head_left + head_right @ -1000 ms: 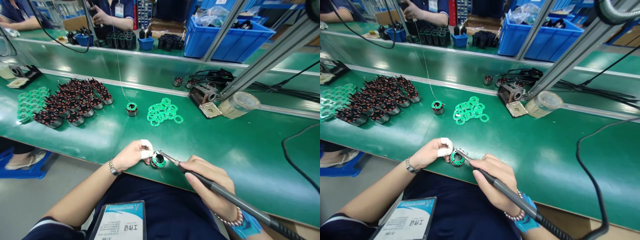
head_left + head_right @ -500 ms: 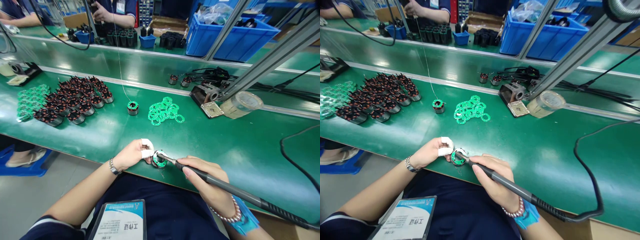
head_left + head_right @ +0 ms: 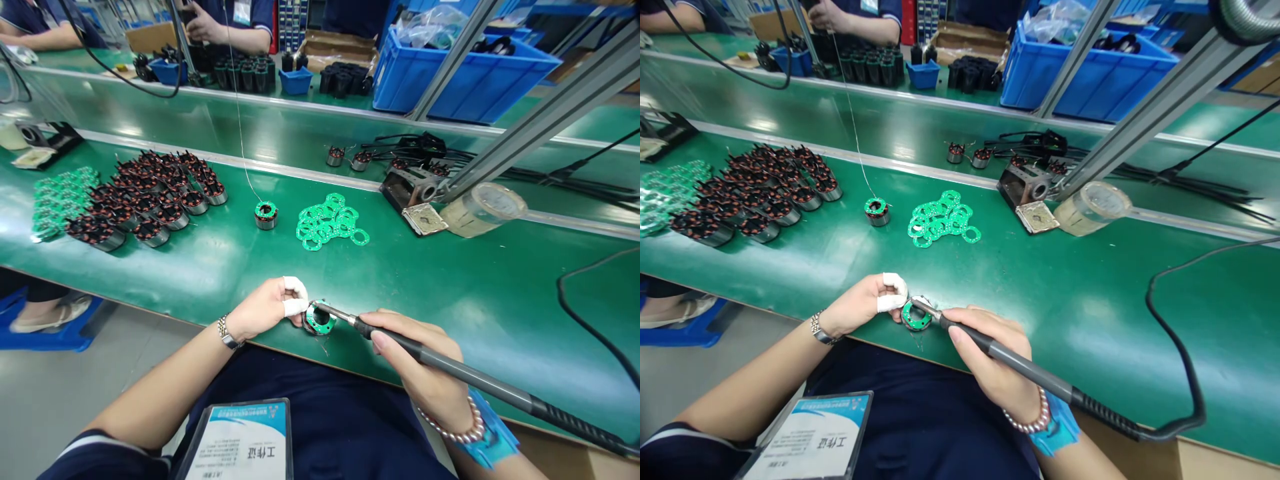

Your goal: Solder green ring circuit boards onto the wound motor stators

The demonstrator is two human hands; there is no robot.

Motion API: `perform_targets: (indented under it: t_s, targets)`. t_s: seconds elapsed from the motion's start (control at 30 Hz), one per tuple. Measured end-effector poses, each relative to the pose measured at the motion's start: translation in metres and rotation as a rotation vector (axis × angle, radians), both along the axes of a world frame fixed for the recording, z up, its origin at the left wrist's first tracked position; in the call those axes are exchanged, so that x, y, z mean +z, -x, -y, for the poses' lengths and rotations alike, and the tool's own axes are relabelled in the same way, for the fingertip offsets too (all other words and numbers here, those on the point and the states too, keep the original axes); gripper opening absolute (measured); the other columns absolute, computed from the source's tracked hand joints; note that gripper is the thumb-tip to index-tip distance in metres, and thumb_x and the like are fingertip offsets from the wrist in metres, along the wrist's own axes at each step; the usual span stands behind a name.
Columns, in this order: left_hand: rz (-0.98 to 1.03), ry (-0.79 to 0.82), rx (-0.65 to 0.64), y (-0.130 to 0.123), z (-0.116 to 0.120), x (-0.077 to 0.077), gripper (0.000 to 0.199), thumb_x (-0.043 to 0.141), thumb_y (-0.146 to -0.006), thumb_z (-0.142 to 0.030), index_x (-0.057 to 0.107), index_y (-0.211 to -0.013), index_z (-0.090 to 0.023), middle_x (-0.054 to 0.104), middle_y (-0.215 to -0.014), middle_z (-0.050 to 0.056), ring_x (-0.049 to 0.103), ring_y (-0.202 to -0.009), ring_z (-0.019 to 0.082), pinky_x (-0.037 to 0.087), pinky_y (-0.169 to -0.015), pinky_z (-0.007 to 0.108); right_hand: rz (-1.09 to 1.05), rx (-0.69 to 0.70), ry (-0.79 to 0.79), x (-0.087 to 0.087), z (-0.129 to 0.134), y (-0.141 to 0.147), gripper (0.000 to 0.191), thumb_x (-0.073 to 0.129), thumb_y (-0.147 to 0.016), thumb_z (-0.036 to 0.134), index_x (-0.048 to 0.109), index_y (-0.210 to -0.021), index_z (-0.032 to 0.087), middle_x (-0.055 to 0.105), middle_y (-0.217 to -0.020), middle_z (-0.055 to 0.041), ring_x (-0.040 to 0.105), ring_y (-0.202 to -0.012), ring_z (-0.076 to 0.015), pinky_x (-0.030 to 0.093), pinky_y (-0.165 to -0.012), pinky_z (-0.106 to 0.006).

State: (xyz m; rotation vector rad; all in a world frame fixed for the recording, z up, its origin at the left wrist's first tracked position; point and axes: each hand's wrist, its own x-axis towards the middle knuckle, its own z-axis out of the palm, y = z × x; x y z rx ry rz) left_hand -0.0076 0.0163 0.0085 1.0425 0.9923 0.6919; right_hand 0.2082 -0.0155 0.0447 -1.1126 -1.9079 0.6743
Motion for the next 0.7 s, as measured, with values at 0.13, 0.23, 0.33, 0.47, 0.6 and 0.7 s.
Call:
perform_targets:
  t_s: [0.13, 0.23, 0.33, 0.47, 0.6, 0.7]
  targets:
    - [-0.005, -0.003, -0.013, 0.001, 0.0, -0.001, 0.011, 0.062, -0.069, -0.021, 0.052, -0.067, -0.014, 0.058, -0.053, -0.003, 0.057, -0.049, 0.01, 0.044, -0.055, 0.021, -0.086, 0.008, -0.029, -0.006, -0.003, 0.001, 0.018, 0.053, -0.082, 0.019, 0.061, -0.098, 0.023, 0.067, -0.064, 0.0006, 0.064, -0.057, -0.0129, 0.053, -0.057, -0.024]
    - [-0.011, -0.004, -0.007, 0.001, 0.0, -0.001, 0.011, 0.061, -0.068, -0.02, 0.052, -0.067, -0.014, 0.058, -0.053, -0.003, 0.057, -0.049, 0.009, 0.044, -0.054, 0.021, -0.045, 0.12, -0.02, -0.011, -0.013, 0.008, 0.015, 0.051, -0.083, 0.016, 0.058, -0.096, 0.022, 0.066, -0.068, -0.0007, 0.064, -0.063, -0.0134, 0.053, -0.062, -0.025]
    - [-0.014, -0.019, -0.001, 0.0, 0.001, 0.0, 0.011, 0.061, -0.068, -0.021, 0.052, -0.068, -0.014, 0.057, -0.054, -0.003, 0.056, -0.049, 0.009, 0.044, -0.055, 0.021, 0.073, 0.339, -0.003, -0.014, -0.025, 0.015, 0.021, 0.055, -0.08, 0.015, 0.054, -0.1, 0.02, 0.065, -0.098, -0.0086, 0.062, -0.093, -0.018, 0.051, -0.081, -0.031]
    - [-0.043, -0.049, -0.015, 0.0, 0.0, -0.001, 0.011, 0.059, -0.07, -0.022, 0.052, -0.07, -0.015, 0.056, -0.057, -0.003, 0.055, -0.051, 0.009, 0.044, -0.057, 0.022, 0.155, 0.427, 0.051, -0.017, -0.031, 0.018, 0.027, 0.056, -0.081, 0.018, 0.05, -0.108, 0.018, 0.063, -0.1, -0.0102, 0.062, -0.094, -0.0185, 0.051, -0.082, -0.032]
    - [-0.223, -0.306, -0.005, 0.004, 0.009, 0.002, 0.011, 0.054, -0.077, -0.026, 0.055, -0.074, -0.016, 0.057, -0.066, 0.001, 0.055, -0.06, 0.012, 0.044, -0.061, 0.025, 0.167, 0.421, 0.062, -0.02, -0.028, 0.016, 0.028, 0.055, -0.082, 0.019, 0.049, -0.109, 0.018, 0.062, -0.099, -0.0094, 0.062, -0.091, -0.0178, 0.051, -0.081, -0.032]
    - [-0.513, -0.763, -0.107, 0.007, 0.027, 0.003, 0.012, 0.052, -0.08, -0.025, 0.062, -0.082, -0.018, 0.06, -0.077, 0.005, 0.054, -0.07, 0.015, 0.041, -0.066, 0.026, 0.167, 0.407, 0.056, -0.022, -0.026, 0.016, 0.029, 0.055, -0.081, 0.018, 0.047, -0.109, 0.019, 0.061, -0.1, -0.0087, 0.061, -0.092, -0.0178, 0.051, -0.081, -0.032]
